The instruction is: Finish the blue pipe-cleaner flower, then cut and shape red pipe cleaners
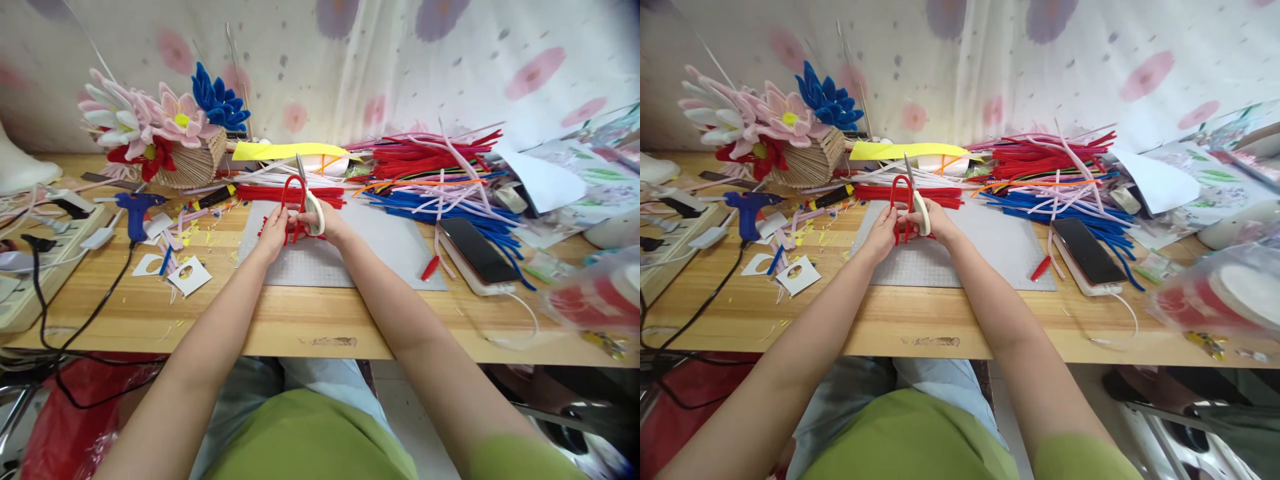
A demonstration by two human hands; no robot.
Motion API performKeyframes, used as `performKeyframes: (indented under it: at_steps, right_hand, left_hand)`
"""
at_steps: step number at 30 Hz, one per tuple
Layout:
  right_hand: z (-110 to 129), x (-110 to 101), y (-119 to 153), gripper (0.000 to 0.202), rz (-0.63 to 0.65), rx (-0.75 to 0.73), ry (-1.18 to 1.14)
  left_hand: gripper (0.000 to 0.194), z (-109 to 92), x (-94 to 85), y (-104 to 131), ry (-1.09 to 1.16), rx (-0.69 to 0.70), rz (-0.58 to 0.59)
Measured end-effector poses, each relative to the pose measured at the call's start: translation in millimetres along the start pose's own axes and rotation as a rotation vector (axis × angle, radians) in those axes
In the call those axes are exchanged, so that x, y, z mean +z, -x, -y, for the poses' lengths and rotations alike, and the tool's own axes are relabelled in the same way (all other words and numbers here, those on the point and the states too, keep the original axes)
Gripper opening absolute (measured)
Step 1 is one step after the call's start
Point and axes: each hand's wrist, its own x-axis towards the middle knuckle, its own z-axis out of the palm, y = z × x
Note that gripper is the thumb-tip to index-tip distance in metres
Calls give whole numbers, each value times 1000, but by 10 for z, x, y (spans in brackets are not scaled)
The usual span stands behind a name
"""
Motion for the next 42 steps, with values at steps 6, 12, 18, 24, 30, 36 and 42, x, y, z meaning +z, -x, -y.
performKeyframes:
  at_steps: [6,12,18,24,30,36,42]
  right_hand:
    - [-34,51,-10,39,-2,-3,52]
    - [-53,-9,-58,45,-129,-84,-11]
    - [-89,25,-47,47,-137,-80,-19]
    - [-59,36,-32,48,-128,-63,-20]
    - [43,-165,-28,45,-103,14,-109]
    - [82,-361,35,77,422,380,-335]
    - [-39,-328,12,88,708,528,-421]
  left_hand:
    - [20,-29,8,2,-32,-27,-54]
    - [14,-83,16,31,76,-91,-29]
    - [15,-100,14,46,51,-135,-16]
    - [17,-131,19,45,-51,-150,-5]
    - [19,-174,-138,-14,-588,4,-224]
    - [35,-294,-405,-30,-1241,-63,-347]
    - [39,-302,-380,15,-1367,-15,-230]
